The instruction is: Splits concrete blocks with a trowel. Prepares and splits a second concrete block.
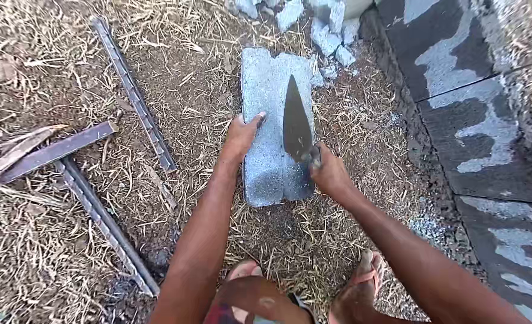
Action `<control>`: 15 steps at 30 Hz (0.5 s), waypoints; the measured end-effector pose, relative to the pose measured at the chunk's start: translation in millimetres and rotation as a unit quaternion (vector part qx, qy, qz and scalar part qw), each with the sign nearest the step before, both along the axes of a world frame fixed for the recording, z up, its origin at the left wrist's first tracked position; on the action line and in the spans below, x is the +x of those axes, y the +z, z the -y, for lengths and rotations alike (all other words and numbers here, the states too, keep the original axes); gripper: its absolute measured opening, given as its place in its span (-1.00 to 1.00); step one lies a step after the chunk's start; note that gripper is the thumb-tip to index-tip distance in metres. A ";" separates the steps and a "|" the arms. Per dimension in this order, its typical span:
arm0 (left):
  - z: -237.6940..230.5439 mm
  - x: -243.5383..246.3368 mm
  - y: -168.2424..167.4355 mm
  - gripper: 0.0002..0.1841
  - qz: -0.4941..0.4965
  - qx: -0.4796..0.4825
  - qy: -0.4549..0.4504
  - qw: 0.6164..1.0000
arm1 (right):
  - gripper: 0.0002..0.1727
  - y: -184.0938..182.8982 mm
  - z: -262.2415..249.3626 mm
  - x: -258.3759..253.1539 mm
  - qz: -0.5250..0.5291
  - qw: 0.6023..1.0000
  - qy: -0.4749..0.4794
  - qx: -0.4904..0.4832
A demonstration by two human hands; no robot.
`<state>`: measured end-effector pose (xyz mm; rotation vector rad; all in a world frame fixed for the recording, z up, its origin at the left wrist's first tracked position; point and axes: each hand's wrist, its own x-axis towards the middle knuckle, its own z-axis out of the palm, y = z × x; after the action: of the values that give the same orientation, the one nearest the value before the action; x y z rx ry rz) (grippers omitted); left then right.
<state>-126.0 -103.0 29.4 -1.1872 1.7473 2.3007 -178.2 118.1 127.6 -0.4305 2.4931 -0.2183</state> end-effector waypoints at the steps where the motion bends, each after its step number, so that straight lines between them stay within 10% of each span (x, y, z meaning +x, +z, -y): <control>1: -0.3 -0.2 -0.6 -0.47 -0.001 -0.001 -0.001 1.000 | -0.45 -2.0 7.8 -14.6 -0.006 1.000 0.009 0.003; 5: 1.4 1.5 -3.5 -0.47 0.003 -0.008 -0.001 1.000 | -0.42 -6.9 71.2 -87.4 -0.049 0.998 0.022 -0.018; 10: 2.0 -0.1 2.1 -0.47 0.000 -0.007 -0.003 1.000 | -0.40 2.5 19.5 -1.0 -0.022 1.000 -0.003 -0.018; 15: 2.3 -1.0 -1.6 -0.47 -0.003 -0.006 -0.007 1.000 | -0.45 -7.7 41.0 -54.4 -0.044 0.999 0.031 -0.003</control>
<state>-127.0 -105.3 27.8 -1.1678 1.7681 2.2924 -232.6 77.0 119.9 -0.5285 2.5620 -0.1856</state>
